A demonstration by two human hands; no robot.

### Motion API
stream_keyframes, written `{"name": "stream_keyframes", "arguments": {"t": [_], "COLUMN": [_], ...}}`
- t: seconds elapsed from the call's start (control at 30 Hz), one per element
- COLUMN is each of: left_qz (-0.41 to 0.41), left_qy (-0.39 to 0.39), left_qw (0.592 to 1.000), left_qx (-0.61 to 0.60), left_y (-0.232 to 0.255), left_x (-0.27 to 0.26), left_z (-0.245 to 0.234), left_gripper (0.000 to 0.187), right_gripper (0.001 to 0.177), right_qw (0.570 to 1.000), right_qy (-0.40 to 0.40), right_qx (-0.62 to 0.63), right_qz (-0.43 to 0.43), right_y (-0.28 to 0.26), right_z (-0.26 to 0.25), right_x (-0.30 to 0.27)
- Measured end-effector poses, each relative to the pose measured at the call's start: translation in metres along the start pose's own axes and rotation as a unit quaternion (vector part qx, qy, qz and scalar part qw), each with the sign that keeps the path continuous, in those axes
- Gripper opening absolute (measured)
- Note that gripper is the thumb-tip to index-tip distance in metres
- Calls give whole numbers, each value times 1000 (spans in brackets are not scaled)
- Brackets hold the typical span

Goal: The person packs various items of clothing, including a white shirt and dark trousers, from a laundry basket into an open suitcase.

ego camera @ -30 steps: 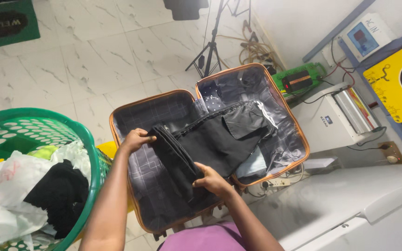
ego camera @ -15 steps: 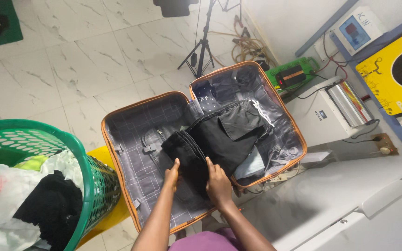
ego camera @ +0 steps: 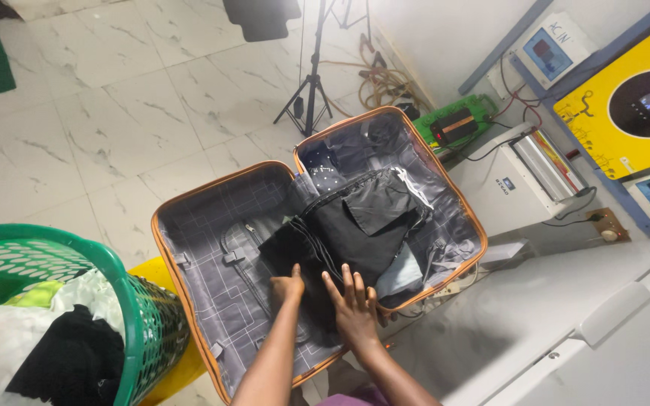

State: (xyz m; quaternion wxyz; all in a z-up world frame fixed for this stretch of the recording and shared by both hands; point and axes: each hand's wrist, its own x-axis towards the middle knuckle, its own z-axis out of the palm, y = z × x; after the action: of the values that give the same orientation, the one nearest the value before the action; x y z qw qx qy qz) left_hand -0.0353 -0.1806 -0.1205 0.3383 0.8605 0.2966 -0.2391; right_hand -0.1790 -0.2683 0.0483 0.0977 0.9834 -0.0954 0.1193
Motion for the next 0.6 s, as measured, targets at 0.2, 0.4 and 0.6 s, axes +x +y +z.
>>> {"name": "stream_keyframes", "arguments": {"t": [0.2, 0.4, 0.6], "left_qz": [-21, -80, 13], "left_qy": [-125, -163, -79], "left_qw": [970, 871, 938], "left_qx": [-206, -456, -338], "left_y": [-23, -22, 19], "left_x": [12, 10, -25], "left_z": [-30, -65, -123], "left_gripper": [92, 56, 40], "right_gripper": [72, 83, 93], "right_qw": [968, 983, 918], "right_qy": [-59, -81, -279], "right_qx": [229, 150, 280], "right_qz": [-83, -74, -13], "right_y": [-21, -54, -49], "right_z": [-30, -15, -40], "right_x": [-3, -3, 9]}}
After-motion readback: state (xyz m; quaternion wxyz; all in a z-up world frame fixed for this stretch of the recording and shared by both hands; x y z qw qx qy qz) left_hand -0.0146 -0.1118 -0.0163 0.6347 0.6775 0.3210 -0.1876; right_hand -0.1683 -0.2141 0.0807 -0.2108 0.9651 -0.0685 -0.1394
